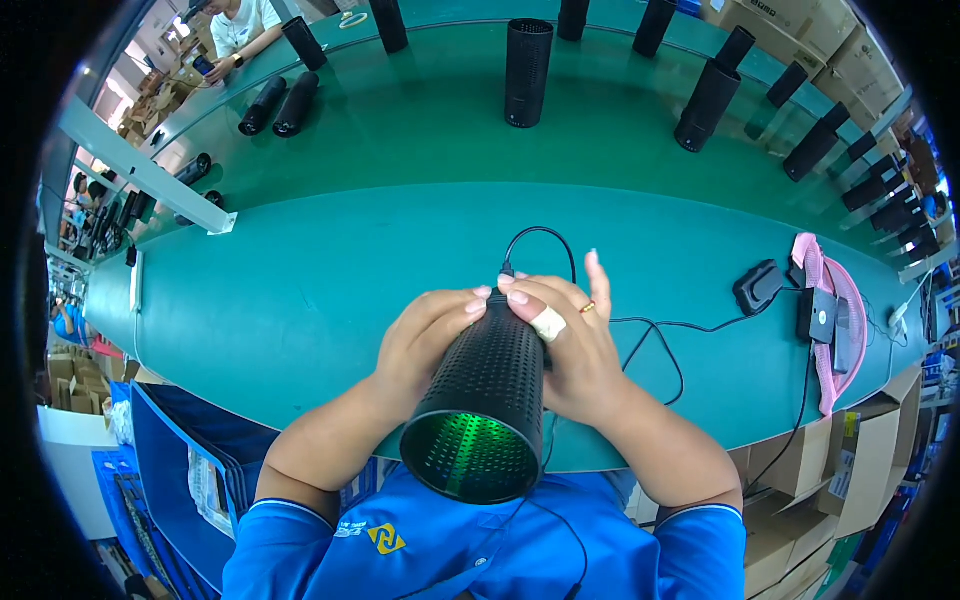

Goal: Testing the LED light functions and connectivity of cylindrical speakers on a factory assembly line.

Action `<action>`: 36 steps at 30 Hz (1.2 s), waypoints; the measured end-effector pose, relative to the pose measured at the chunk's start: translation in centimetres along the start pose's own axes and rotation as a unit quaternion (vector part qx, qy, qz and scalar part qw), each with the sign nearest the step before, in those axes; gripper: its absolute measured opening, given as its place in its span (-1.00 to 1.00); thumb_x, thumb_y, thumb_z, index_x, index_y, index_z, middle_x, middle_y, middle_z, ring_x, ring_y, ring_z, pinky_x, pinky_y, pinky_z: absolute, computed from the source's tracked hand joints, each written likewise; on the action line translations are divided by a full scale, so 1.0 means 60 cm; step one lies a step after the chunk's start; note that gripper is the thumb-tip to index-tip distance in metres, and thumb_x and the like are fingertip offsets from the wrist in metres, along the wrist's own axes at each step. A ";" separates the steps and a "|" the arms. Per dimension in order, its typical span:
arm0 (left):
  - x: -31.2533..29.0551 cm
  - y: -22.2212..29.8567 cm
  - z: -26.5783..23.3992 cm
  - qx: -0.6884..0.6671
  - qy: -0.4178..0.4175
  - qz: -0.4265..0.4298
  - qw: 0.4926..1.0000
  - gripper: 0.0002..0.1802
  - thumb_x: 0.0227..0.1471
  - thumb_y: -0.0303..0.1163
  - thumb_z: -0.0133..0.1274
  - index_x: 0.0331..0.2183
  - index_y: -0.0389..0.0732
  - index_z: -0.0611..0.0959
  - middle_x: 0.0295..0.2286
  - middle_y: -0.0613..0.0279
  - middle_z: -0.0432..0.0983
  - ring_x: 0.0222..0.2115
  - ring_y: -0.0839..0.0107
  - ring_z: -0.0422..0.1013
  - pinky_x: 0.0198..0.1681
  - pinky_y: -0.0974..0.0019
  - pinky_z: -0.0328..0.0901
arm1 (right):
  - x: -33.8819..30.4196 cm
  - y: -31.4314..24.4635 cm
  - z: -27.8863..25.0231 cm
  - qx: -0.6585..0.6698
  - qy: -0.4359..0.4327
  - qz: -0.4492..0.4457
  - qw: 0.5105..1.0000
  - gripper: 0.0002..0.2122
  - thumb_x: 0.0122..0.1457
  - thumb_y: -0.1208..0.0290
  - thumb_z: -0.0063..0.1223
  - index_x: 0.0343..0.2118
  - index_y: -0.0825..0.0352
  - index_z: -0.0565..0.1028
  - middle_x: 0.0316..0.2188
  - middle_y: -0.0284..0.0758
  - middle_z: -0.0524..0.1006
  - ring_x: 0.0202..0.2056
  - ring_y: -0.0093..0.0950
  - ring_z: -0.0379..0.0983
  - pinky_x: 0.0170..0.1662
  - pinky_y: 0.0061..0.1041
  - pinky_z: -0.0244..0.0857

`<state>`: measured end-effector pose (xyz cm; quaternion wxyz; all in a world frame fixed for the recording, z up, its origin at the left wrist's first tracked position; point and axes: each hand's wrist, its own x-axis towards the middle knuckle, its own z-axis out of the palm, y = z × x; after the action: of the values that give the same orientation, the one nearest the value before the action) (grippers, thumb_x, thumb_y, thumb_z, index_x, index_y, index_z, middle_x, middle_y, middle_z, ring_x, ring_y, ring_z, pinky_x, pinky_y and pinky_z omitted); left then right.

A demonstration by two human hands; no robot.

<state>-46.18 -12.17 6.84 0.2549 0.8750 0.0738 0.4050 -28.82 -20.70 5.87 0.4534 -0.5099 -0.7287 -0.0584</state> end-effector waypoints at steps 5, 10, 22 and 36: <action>-0.002 0.001 0.001 -0.003 0.006 0.005 1.000 -0.31 -0.37 -0.45 0.24 -0.06 -0.20 0.45 -0.12 0.16 0.36 -0.19 0.24 0.38 -0.19 0.29 0.32 | -0.001 -0.002 -0.002 0.019 -0.010 0.010 1.000 -0.45 -0.20 0.56 0.23 -0.06 0.26 0.31 -0.10 -0.28 0.46 -0.15 -0.36 0.41 0.05 -0.22 0.09; 0.000 0.001 0.001 -0.006 -0.002 0.007 1.000 -0.31 -0.38 -0.46 0.24 -0.06 -0.20 0.45 -0.13 0.15 0.38 -0.21 0.25 0.39 -0.20 0.30 0.32 | -0.009 0.006 0.011 0.141 0.024 0.027 0.989 -0.46 -0.22 0.57 0.24 -0.08 0.28 0.32 -0.11 -0.24 0.45 -0.16 -0.34 0.42 -0.03 -0.32 0.19; 0.000 0.000 -0.002 -0.011 0.010 0.012 1.000 -0.32 -0.39 -0.48 0.24 -0.08 -0.21 0.47 -0.16 0.14 0.40 -0.25 0.27 0.41 -0.23 0.31 0.32 | -0.004 -0.003 0.006 0.109 0.001 0.024 0.994 -0.42 -0.26 0.57 0.27 -0.07 0.29 0.31 -0.09 -0.23 0.43 -0.20 -0.34 0.41 -0.09 -0.40 0.23; -0.004 -0.005 -0.004 0.004 0.007 0.019 1.000 -0.32 -0.37 -0.47 0.24 -0.07 -0.19 0.46 -0.16 0.13 0.39 -0.27 0.26 0.41 -0.24 0.33 0.33 | 0.004 -0.011 0.005 0.078 -0.008 0.025 0.997 -0.43 -0.24 0.56 0.26 -0.06 0.30 0.32 -0.06 -0.22 0.42 -0.20 -0.36 0.40 -0.09 -0.43 0.24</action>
<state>-46.52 -11.89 6.65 0.2429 0.8746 0.0604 0.4151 -29.52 -20.69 6.12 0.4870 -0.4915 -0.7218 0.0138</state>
